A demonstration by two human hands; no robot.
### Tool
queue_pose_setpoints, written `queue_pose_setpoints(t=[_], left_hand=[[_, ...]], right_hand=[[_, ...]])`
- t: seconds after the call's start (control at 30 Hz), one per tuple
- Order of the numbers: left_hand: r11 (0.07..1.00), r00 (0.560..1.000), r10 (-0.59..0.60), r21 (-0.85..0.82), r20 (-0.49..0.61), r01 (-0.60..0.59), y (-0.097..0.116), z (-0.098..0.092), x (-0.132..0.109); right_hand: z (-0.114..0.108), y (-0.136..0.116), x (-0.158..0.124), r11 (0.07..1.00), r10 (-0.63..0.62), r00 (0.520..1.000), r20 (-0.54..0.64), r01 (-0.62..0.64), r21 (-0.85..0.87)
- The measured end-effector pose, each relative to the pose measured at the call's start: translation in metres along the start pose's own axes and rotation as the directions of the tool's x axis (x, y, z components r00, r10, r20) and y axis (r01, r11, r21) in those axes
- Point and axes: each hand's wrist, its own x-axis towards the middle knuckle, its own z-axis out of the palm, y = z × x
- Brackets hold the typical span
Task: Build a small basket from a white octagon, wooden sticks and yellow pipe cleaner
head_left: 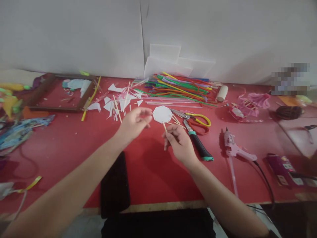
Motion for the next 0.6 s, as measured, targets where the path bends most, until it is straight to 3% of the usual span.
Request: queue_pose_setpoints(t=[0.07,0.13,0.2,0.27,0.3,0.37,0.43,0.47,0.53,0.6], left_hand=[[0.953,0.977,-0.134,-0.249,0.167,0.173,0.001,0.018,-0.017],[0.92,0.959,-0.16,-0.318,0.232,0.23,0.001,0.028,-0.03],[0.928,0.976,-0.152,-0.317,0.159,0.196,0.001,0.033,-0.039],[0.913,0.984,-0.147,-0.37,0.097,0.173,-0.001,0.033,-0.044],[0.896,0.984,-0.153,-0.408,0.089,0.176,-0.002,0.032,-0.045],[0.857,0.981,-0.166,-0.476,0.102,0.195,-0.006,0.031,-0.046],[0.836,0.976,-0.181,-0.504,0.122,0.218,-0.011,0.029,-0.047],[0.832,0.975,-0.185,-0.508,0.126,0.224,-0.013,0.028,-0.047],[0.83,0.971,-0.204,-0.505,0.124,0.238,-0.017,0.027,-0.047],[0.837,0.971,-0.223,-0.495,0.082,0.234,-0.019,0.026,-0.045]], right_hand=[[0.005,-0.001,-0.003,0.977,0.047,0.999,0.025,-0.051,0.206],[0.006,-0.002,-0.007,0.964,0.083,0.995,0.061,-0.095,0.249],[-0.001,-0.005,-0.01,0.988,0.095,0.993,0.069,-0.103,0.119],[-0.016,-0.006,-0.014,0.982,0.068,0.997,0.022,-0.063,-0.177],[-0.026,-0.005,-0.016,0.926,0.038,0.999,-0.02,-0.042,-0.375],[-0.047,-0.001,-0.021,0.668,-0.087,0.99,-0.108,-0.023,-0.744],[-0.066,0.008,-0.027,0.398,-0.145,0.977,-0.158,-0.089,-0.913],[-0.073,0.013,-0.031,0.318,-0.148,0.975,-0.167,-0.113,-0.941],[-0.084,0.021,-0.038,0.266,-0.145,0.973,-0.18,-0.137,-0.954],[-0.09,0.025,-0.044,0.284,-0.127,0.974,-0.188,-0.146,-0.948]])
